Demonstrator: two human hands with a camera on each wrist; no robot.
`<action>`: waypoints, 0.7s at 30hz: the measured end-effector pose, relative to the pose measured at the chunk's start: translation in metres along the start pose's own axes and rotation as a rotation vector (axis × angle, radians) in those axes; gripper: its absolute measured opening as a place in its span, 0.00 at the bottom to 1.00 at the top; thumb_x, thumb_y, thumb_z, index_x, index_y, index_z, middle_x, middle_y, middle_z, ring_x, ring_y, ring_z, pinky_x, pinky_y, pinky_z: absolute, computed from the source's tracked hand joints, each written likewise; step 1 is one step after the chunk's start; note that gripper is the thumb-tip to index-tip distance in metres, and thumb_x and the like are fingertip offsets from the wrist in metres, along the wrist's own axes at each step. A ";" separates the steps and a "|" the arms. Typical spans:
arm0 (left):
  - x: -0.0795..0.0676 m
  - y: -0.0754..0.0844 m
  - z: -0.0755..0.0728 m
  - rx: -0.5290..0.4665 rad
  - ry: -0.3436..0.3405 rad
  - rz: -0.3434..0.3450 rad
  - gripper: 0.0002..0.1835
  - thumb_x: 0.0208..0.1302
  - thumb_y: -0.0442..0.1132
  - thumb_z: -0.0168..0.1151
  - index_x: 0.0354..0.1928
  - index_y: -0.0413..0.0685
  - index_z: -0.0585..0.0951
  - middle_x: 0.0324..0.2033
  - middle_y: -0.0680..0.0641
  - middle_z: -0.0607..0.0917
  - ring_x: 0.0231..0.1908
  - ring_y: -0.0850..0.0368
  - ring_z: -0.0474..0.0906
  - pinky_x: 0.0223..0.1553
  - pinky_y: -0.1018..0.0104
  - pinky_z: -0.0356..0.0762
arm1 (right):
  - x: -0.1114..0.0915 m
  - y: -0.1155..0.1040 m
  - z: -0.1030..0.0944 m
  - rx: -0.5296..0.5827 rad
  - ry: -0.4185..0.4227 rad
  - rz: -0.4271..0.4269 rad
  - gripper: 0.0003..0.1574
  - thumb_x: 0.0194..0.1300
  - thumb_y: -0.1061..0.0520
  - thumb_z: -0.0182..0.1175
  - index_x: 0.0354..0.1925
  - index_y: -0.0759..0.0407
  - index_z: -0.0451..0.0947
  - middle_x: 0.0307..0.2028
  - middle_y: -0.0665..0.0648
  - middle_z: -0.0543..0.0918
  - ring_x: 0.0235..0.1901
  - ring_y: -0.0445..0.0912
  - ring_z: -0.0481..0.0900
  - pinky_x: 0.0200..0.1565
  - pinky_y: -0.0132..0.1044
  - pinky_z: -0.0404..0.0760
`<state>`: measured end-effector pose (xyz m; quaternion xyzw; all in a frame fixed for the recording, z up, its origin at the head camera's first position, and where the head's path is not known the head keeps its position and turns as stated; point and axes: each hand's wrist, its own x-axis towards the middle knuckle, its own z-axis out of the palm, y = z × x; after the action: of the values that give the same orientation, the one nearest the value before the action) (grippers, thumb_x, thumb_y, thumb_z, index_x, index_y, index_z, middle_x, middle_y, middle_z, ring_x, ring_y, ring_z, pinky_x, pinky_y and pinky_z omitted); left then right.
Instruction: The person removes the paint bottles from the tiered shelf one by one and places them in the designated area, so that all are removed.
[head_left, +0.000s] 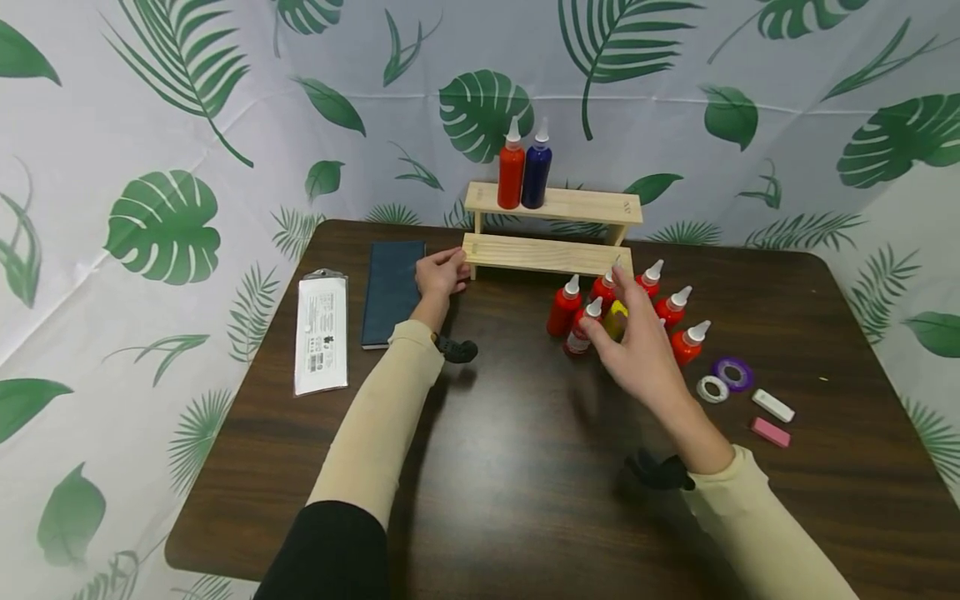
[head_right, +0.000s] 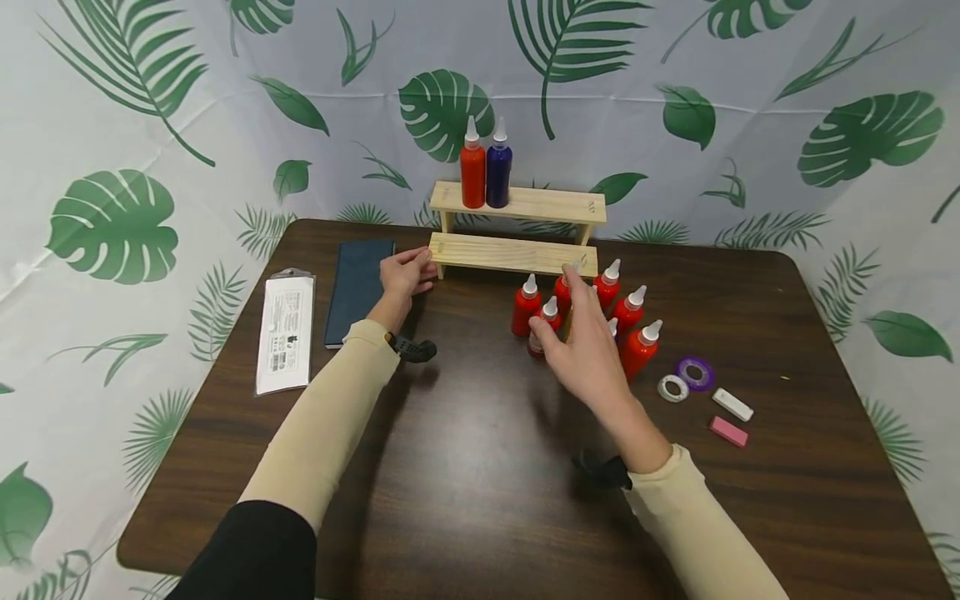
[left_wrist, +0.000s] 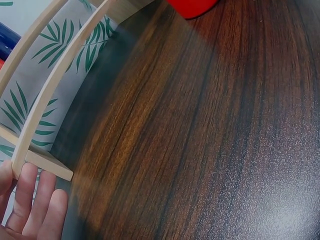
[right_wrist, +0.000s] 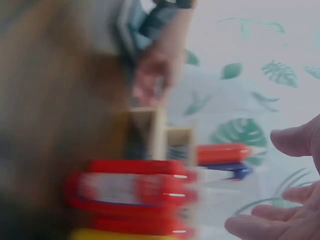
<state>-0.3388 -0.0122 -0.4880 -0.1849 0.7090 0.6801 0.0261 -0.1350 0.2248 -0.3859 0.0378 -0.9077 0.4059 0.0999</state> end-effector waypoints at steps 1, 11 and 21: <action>0.000 0.000 0.000 0.001 0.002 0.001 0.12 0.61 0.47 0.66 0.45 0.54 0.87 0.29 0.48 0.88 0.28 0.59 0.86 0.26 0.66 0.83 | 0.006 -0.006 -0.006 0.002 -0.009 -0.009 0.49 0.65 0.51 0.62 0.75 0.53 0.47 0.71 0.61 0.58 0.67 0.60 0.62 0.61 0.58 0.67; 0.002 -0.001 -0.005 -0.005 0.029 0.005 0.11 0.61 0.46 0.67 0.44 0.54 0.87 0.29 0.47 0.88 0.29 0.57 0.86 0.26 0.66 0.84 | 0.115 -0.030 -0.020 -0.054 -0.222 0.078 0.46 0.69 0.42 0.54 0.75 0.51 0.45 0.72 0.63 0.57 0.69 0.60 0.59 0.64 0.57 0.64; 0.000 -0.001 0.001 -0.017 0.003 0.005 0.11 0.61 0.46 0.67 0.44 0.54 0.87 0.28 0.48 0.88 0.28 0.58 0.86 0.29 0.64 0.84 | 0.202 -0.015 0.009 -0.059 -0.174 0.185 0.45 0.72 0.44 0.48 0.76 0.51 0.39 0.72 0.61 0.56 0.69 0.56 0.59 0.67 0.48 0.63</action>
<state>-0.3390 -0.0118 -0.4891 -0.1845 0.7035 0.6860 0.0218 -0.3316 0.2105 -0.3378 -0.0141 -0.9241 0.3815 -0.0160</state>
